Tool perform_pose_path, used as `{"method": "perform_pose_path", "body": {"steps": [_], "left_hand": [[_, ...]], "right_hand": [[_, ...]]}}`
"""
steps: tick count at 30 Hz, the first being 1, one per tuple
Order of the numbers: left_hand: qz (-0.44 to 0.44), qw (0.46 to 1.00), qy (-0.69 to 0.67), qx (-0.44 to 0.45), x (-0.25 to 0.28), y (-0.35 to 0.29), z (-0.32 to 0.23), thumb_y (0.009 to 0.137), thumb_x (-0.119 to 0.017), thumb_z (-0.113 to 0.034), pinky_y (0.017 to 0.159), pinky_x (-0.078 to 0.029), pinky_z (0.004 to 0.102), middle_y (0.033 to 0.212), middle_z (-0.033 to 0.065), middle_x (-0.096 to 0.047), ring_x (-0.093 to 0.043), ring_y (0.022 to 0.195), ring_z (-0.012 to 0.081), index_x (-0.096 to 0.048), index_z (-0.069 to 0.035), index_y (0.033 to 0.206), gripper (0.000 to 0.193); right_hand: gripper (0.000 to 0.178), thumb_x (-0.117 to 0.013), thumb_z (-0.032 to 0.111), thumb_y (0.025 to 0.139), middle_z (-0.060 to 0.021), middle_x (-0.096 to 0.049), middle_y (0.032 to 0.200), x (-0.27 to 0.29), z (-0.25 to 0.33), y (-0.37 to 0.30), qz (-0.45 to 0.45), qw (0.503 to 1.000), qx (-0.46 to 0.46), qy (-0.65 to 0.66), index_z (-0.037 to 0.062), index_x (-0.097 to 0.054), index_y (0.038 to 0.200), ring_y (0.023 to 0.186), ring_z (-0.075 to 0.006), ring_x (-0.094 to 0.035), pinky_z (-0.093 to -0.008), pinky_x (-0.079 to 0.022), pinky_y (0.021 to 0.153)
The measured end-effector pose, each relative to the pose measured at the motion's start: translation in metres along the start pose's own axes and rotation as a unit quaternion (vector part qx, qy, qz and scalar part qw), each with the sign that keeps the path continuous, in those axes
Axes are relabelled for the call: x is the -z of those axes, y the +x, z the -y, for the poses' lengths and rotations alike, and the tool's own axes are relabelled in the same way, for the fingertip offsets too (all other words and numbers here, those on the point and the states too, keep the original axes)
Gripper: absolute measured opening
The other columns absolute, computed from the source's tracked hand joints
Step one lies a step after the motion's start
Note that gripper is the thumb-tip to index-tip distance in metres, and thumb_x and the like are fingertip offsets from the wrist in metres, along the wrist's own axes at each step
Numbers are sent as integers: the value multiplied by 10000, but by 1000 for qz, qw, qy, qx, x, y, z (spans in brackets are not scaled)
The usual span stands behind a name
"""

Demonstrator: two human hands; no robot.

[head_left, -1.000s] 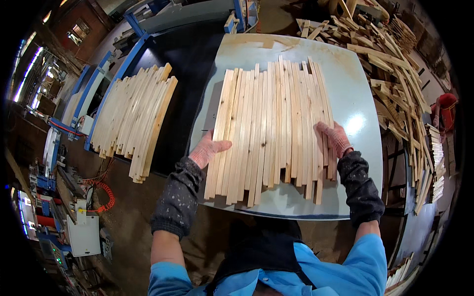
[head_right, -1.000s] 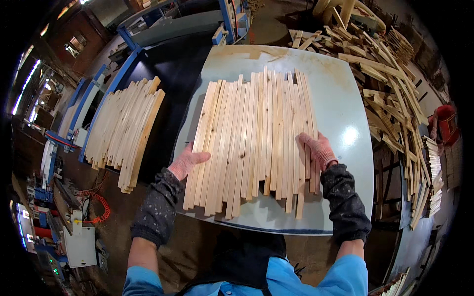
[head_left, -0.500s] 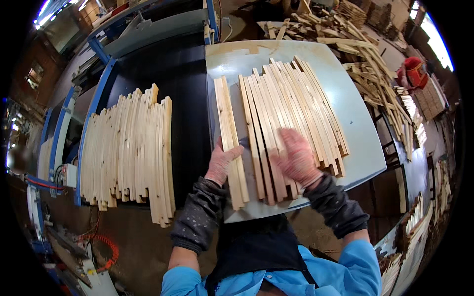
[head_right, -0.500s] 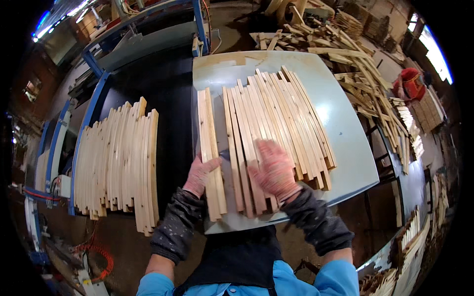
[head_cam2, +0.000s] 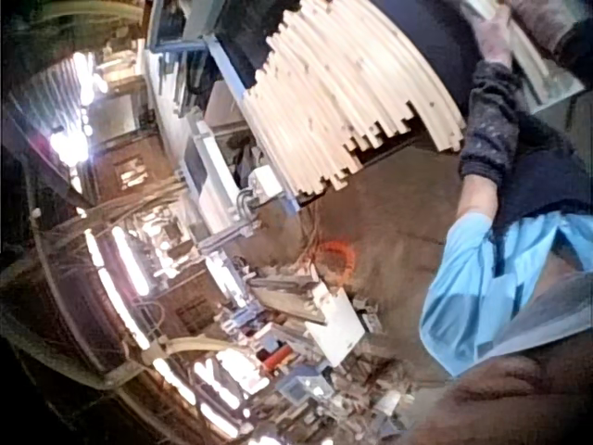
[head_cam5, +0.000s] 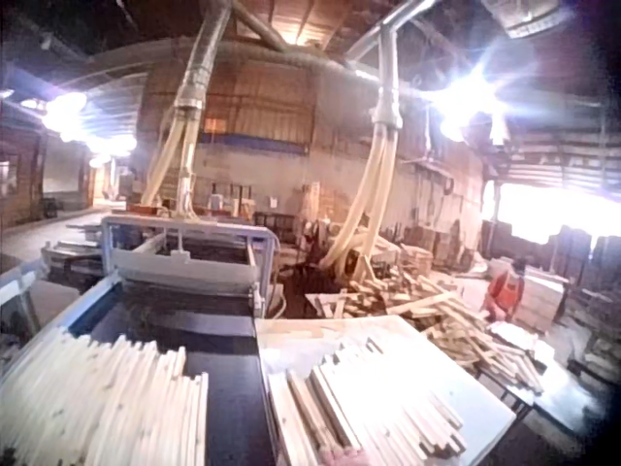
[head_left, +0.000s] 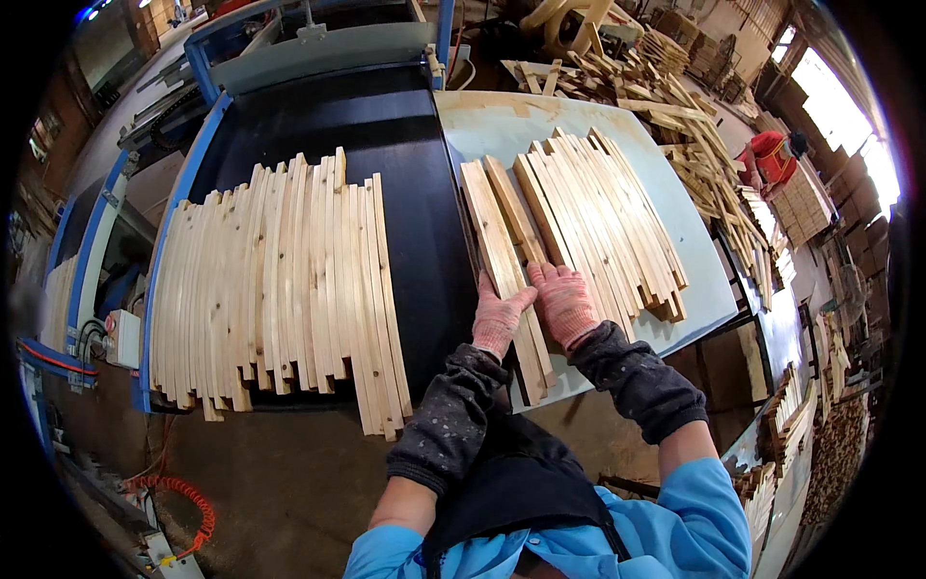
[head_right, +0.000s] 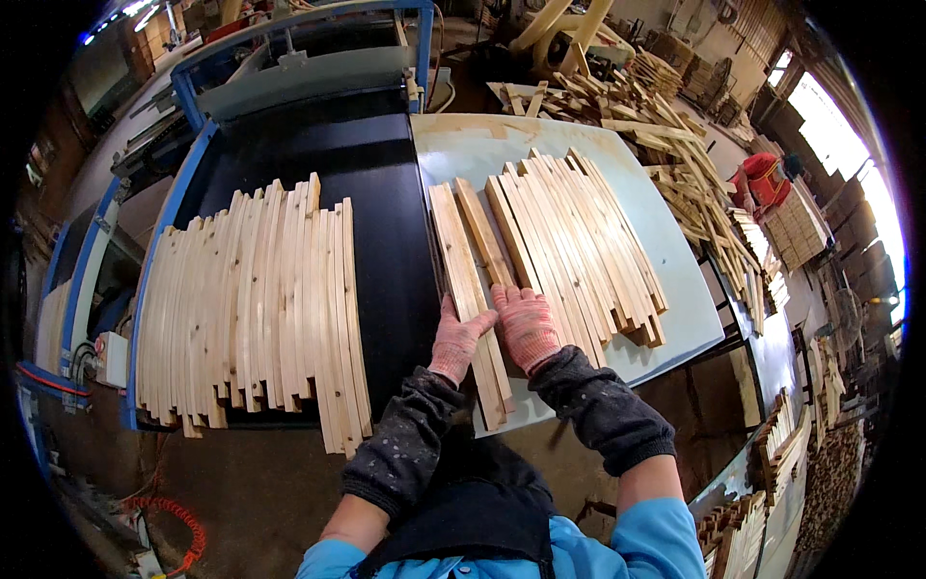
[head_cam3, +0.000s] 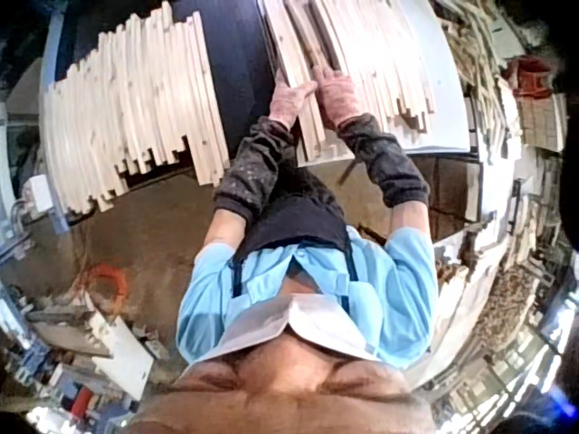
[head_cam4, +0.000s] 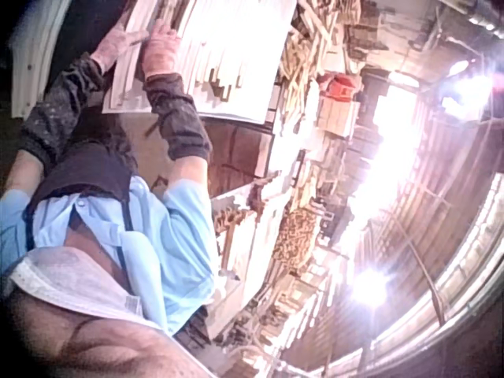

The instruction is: The person gathers small wooden planks from a metal worktable and the floor, aligns them into neat stacks, and places the stacks onto a conveyor belt. The person handles the planks by hand without using tools.

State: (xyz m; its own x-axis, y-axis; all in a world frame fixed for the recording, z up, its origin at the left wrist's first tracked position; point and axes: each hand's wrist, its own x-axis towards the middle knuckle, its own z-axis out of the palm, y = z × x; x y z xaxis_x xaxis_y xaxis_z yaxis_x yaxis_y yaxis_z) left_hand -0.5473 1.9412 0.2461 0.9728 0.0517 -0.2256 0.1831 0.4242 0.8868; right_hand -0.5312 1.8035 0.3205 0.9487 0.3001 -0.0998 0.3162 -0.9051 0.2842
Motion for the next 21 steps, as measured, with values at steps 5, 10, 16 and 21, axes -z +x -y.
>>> {"method": "perform_pose_path", "body": {"steps": [5, 10, 16, 21], "left_hand": [[-2, 999, -3, 33, 0, -2, -4, 903, -899, -144, 977, -595, 368, 1256, 112, -719, -709, 1080, 233, -490, -33, 1543, 767], [24, 999, -11, 33, -1, -2, -10, 923, -867, -94, 937, -615, 387, 1259, 115, -722, -718, 1062, 229, -479, -50, 1574, 759], [57, 996, 34, 55, -24, 22, -8, 935, -873, -81, 903, -611, 352, 1231, 96, -725, -712, 1042, 208, -512, -75, 1527, 694], [61, 996, 43, 42, -60, 33, -12, 931, -880, -68, 934, -604, 337, 1261, 85, -722, -714, 1076, 197, -505, -77, 1541, 715]], "right_hand": [[743, -739, 198, 970, -203, -708, 1405, 11, -14, 28, 44, 970, -118, 207, 63, -478, 1651, 1197, -470, -719, -539, -599, 990], [902, -766, 57, 909, -267, -662, 1509, 12, -53, 5, -3, 734, -152, 662, 37, -392, 1730, 1326, -403, -682, -440, -555, 1107], [939, -745, -36, 904, -193, -709, 1358, 21, -87, -42, 16, 622, -133, 772, 4, -335, 1748, 1190, -244, -678, -350, -555, 1051], [926, -747, -43, 909, -150, -707, 1345, 23, -119, -61, 17, 563, -141, 814, -3, -346, 1742, 1186, -204, -662, -334, -532, 1079]]}}
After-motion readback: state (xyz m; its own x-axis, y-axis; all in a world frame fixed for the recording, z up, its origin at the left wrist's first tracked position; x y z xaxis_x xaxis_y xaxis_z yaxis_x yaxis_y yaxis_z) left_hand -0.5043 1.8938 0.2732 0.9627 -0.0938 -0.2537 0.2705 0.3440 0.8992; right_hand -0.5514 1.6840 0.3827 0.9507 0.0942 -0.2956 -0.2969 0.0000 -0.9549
